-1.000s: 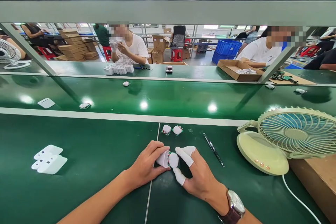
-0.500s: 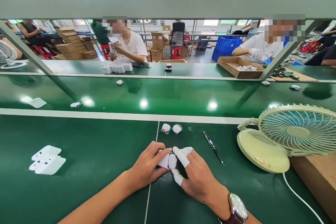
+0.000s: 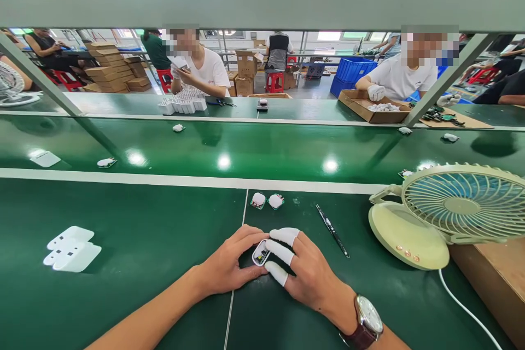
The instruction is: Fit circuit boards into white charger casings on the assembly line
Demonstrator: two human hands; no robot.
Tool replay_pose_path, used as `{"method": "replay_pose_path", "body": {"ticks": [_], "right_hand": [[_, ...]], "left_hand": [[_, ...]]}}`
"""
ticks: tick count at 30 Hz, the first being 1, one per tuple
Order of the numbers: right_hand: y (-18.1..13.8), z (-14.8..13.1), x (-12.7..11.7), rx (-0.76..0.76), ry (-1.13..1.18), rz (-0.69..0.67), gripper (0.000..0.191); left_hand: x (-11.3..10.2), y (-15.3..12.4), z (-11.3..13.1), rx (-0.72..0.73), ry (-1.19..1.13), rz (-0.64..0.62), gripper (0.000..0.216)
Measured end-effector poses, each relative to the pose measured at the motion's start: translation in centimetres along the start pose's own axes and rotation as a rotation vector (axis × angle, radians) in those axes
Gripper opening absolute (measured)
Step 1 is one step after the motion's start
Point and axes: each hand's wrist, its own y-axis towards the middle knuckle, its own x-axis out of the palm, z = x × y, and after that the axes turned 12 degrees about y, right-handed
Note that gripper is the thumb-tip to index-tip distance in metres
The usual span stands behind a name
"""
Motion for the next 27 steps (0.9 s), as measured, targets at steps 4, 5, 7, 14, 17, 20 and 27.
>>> {"method": "replay_pose_path", "body": {"ticks": [4,5,7,14,17,20,27], "right_hand": [[-0.44,0.19,0.5,0.028,0.038,-0.039,0.038],[-0.55,0.22,0.62,0.037,0.057,-0.041,0.038],[-0.64,0.21,0.81,0.05,0.097,-0.035,0.039],[-0.05,-0.24,0.58,0.167,0.121,-0.097,0.044],[0.0,-0.06,0.41,0.198,0.182,-0.11,0.045],[-0.12,0.2,0.35,0.223,0.266,-0.104,0.048],[-0.32,0.24,0.3,0.256,0.189,-0.216,0.046]], "left_hand": [[-0.2,-0.07,0.2,-0.104,-0.037,-0.038,0.043],[-0.26,-0.11,0.17,-0.104,-0.037,-0.015,0.041],[-0.36,-0.19,0.0,-0.022,-0.01,0.045,0.036],[-0.59,-0.41,-0.36,0.229,0.224,0.115,0.02],[-0.54,-0.36,-0.21,0.221,0.195,0.133,0.018],[-0.48,-0.24,-0.12,0.194,0.143,0.129,0.015],[-0.4,-0.03,-0.07,0.175,0.082,0.113,0.011]]}}
